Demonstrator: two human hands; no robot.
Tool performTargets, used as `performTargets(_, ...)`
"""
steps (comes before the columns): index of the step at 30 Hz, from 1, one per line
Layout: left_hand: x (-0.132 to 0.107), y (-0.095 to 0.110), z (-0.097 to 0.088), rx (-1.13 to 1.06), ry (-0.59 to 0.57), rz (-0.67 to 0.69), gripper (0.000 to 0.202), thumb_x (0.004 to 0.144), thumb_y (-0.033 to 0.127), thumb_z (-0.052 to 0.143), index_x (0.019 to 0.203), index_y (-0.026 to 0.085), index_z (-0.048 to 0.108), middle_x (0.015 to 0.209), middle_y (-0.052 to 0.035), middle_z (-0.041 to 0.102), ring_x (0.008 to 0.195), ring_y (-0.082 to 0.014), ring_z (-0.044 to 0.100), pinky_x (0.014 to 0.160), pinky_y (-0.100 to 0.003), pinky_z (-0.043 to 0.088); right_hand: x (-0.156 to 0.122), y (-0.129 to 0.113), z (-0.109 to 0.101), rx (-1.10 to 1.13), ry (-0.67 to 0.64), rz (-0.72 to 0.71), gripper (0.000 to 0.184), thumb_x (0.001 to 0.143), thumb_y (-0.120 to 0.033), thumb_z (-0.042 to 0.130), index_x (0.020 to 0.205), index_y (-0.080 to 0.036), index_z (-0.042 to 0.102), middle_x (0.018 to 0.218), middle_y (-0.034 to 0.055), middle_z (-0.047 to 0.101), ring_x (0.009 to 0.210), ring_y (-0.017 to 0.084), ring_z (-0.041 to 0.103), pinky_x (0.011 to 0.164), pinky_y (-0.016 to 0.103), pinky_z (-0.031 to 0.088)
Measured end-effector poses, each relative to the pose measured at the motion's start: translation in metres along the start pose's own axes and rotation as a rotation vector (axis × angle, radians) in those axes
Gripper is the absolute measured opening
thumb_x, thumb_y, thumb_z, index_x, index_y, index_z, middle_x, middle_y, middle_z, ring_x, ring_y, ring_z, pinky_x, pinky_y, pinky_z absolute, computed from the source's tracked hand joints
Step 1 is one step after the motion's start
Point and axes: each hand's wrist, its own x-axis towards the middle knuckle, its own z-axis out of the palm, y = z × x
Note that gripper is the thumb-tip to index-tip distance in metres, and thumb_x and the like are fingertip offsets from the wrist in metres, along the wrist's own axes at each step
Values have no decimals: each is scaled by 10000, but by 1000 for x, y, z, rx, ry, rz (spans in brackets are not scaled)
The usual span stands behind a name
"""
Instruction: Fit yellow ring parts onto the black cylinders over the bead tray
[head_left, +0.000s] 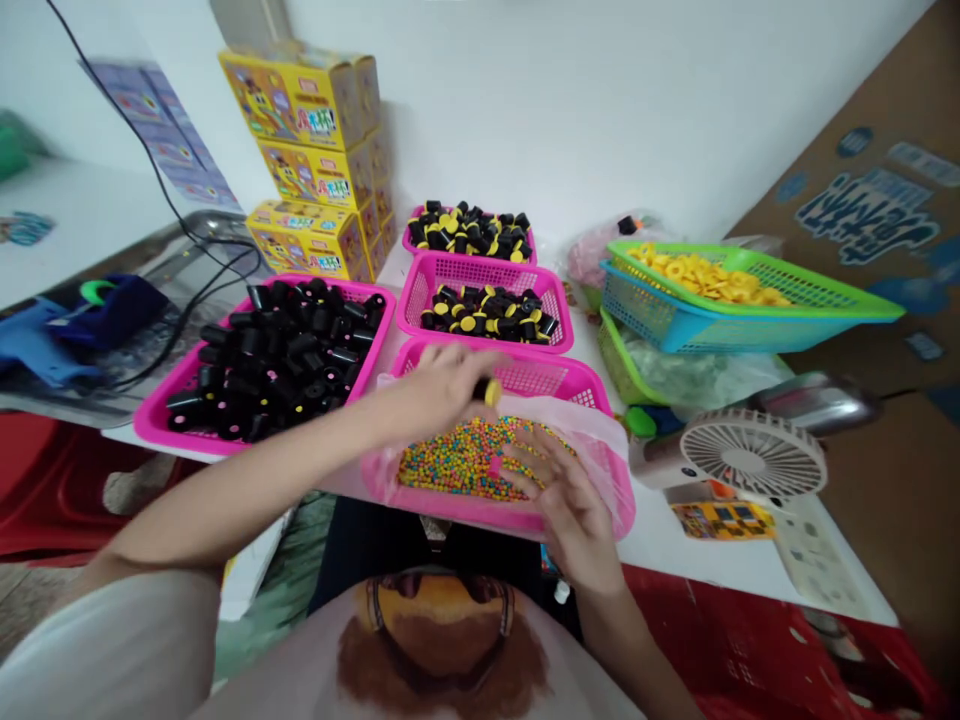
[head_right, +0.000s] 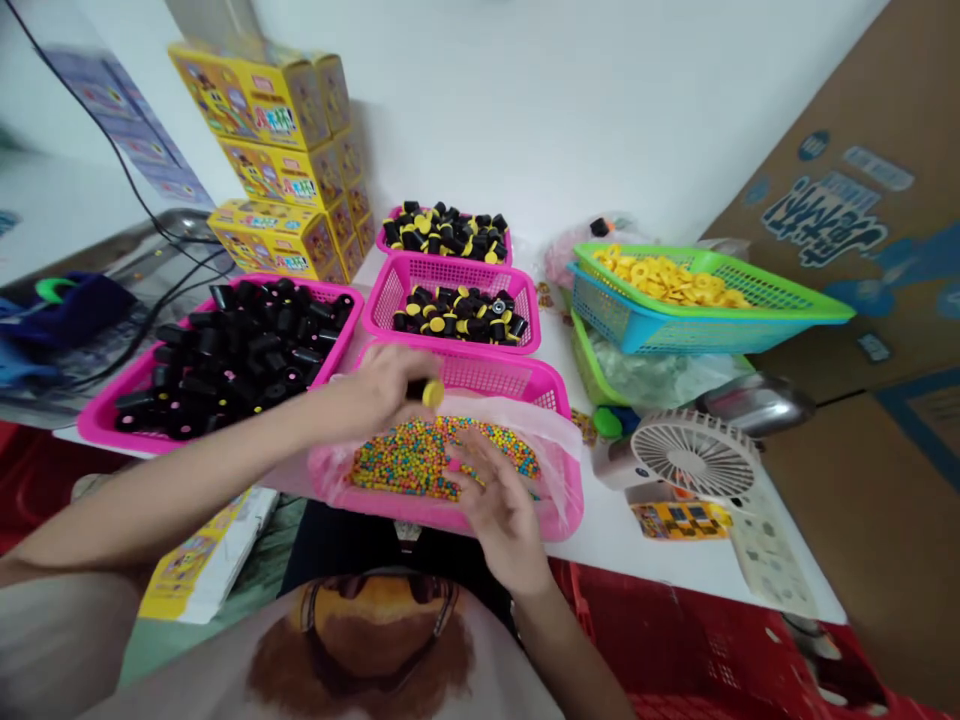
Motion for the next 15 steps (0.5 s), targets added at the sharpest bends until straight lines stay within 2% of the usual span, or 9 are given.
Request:
performTargets(2, 38, -30, -12, 72, 57, -80, 649, 907, 379, 759, 1444, 138, 485, 1325, -219, 661, 1252, -399, 557, 1102, -643, 355, -3, -2, 1, -86, -44, -27, 369, 1032, -302, 616, 1388, -398, 637, 1365, 75, 707, 1207, 198, 724, 968, 379, 650)
performTargets(4, 68, -56, -21, 141, 18, -249, 770, 895, 343, 761, 1527, 141, 371, 1343, -218, 667, 1313, -406, 536, 1131, -646, 336, -7, -5, 4, -242, -98, -53, 326, 1006, -244, 645, 1298, -378, 698, 1239, 57, 760, 1150, 187, 744, 964, 355, 648)
performTargets(7, 85, -82, -29, 183, -45, -297, 707, 939, 359, 674, 1530, 114, 374, 1351, -251, 664, 1276, -396, 587, 1100, -610, 402, -13, -13, 2, -468, -145, -118, 287, 967, -220, 678, 1221, -338, 742, 1169, 61, 785, 1125, 205, 752, 984, 370, 640)
performTargets(9, 79, -90, -34, 193, -79, -278, 549, 974, 348, 586, 1460, 119, 475, 1345, -240, 673, 1235, -352, 631, 1076, -526, 458, -18, -18, -6, -528, -141, -173, 277, 964, -209, 665, 1200, -326, 753, 1135, 61, 796, 1070, 208, 772, 934, 348, 657)
performTargets(11, 63, -90, -41, 201, -127, -270, 416, 976, 330, 532, 1340, 137, 588, 1285, -201, 716, 1177, -322, 675, 1037, -465, 504, -24, -21, -19, -544, -101, -216, 271, 970, -188, 641, 1172, -323, 762, 1085, 54, 806, 1001, 200, 789, 871, 309, 670)
performTargets(13, 36, -85, -50, 220, -152, -289, 414, 969, 357, 504, 1286, 124, 631, 1243, -210, 737, 1109, -344, 710, 1001, -492, 534, -31, -23, -35, -576, -41, -233, 283, 970, -163, 628, 1159, -323, 765, 1046, 49, 812, 969, 193, 796, 846, 282, 669)
performTargets(15, -2, -81, -58, 252, -137, -306, 458, 955, 372, 496, 1276, 78, 638, 1277, -266, 713, 1137, -399, 704, 999, -557, 534, -35, -28, -50, -641, -9, -228, 301, 962, -142, 627, 1165, -320, 762, 1041, 49, 813, 957, 192, 797, 841, 272, 667)
